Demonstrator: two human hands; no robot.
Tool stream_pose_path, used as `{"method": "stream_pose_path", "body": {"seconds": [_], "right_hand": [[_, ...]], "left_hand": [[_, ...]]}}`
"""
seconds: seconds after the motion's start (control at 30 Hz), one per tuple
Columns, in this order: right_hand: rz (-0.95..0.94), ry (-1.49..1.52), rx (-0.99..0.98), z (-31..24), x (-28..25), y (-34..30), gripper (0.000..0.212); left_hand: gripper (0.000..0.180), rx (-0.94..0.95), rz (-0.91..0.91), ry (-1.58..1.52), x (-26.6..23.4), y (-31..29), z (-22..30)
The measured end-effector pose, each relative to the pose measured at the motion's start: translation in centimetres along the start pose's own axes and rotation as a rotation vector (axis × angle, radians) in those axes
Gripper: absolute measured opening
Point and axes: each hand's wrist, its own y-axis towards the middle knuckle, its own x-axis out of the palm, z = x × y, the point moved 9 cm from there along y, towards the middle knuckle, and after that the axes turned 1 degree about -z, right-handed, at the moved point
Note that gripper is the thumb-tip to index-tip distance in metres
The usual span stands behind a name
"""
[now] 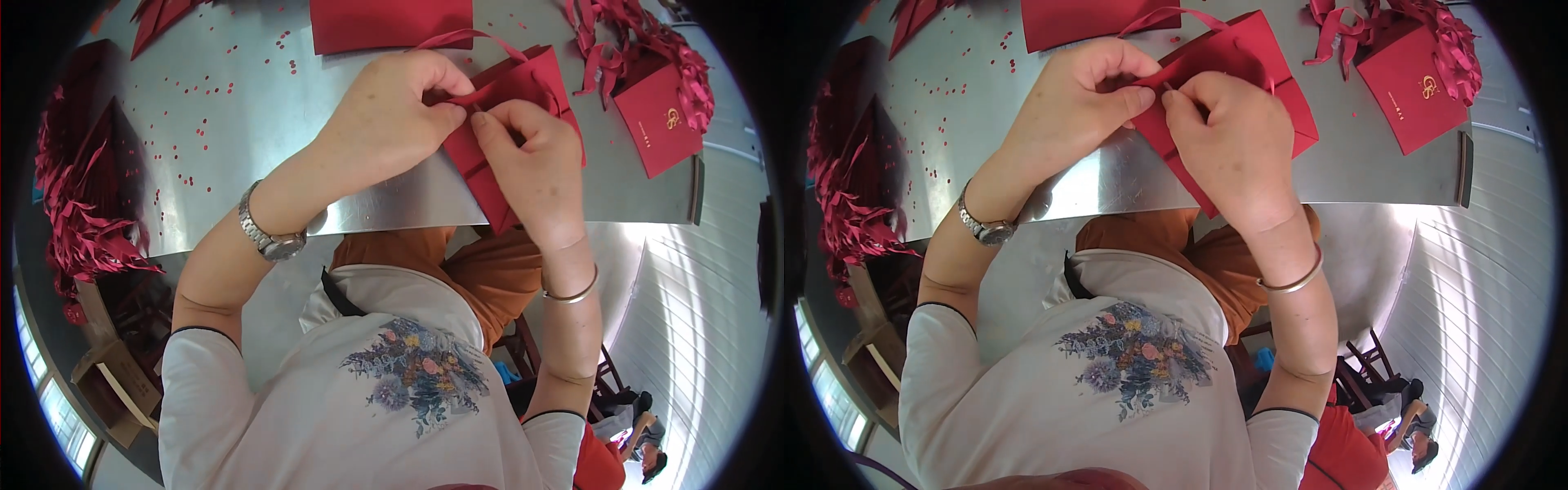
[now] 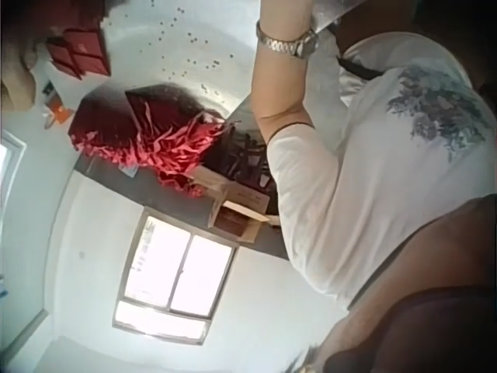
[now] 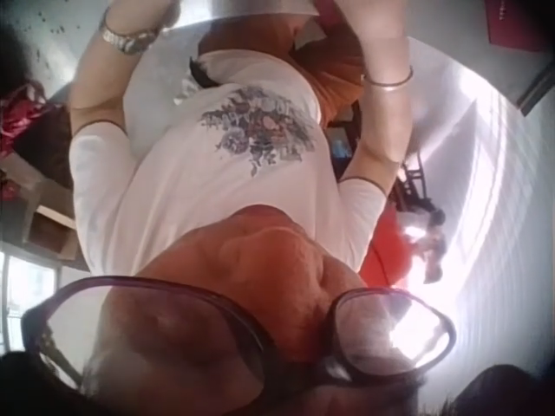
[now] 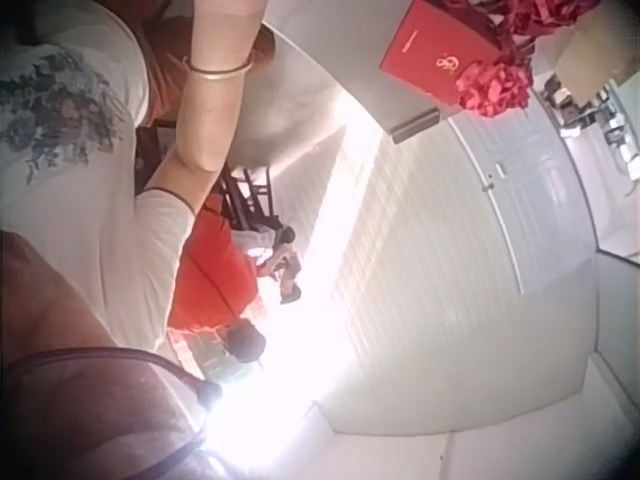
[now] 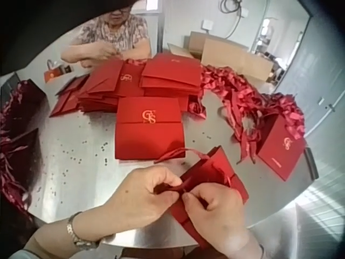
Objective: The person assembles gift pouches by threading ribbons through the pouch slots and folding the flaps by hand, setting the completed pouches aside on the table.
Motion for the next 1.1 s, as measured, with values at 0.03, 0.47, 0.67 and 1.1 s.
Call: {"method": "stream_pose_path", "body": {"seconds": [0.03,0.47,0.67,1.1], "right_hand": [[0.070,-0.096,-0.093,-0.6,-0.2,-0.3,0.016],[0.195,-0.184,-0.260,-1.3,0.1,-1.4,0.012],[0.163,-0.158,-0.223,-1.0,0.3,-1.1,0.012],[-0.045,-0.044,0.009,0.0,0.7,0.5,0.017]], "left_hand": [[0.011,0.016,0.016,0.072,-0.1,0.0,0.1],[0.013,-0.035,0.030,0.172,-0.6,0.3,-0.3],[0.013,0.013,0.016,0.196,-0.5,0.3,-0.2],[0.010,0.220,0.084,0.284,0.2,-0.6,1.6]]}}
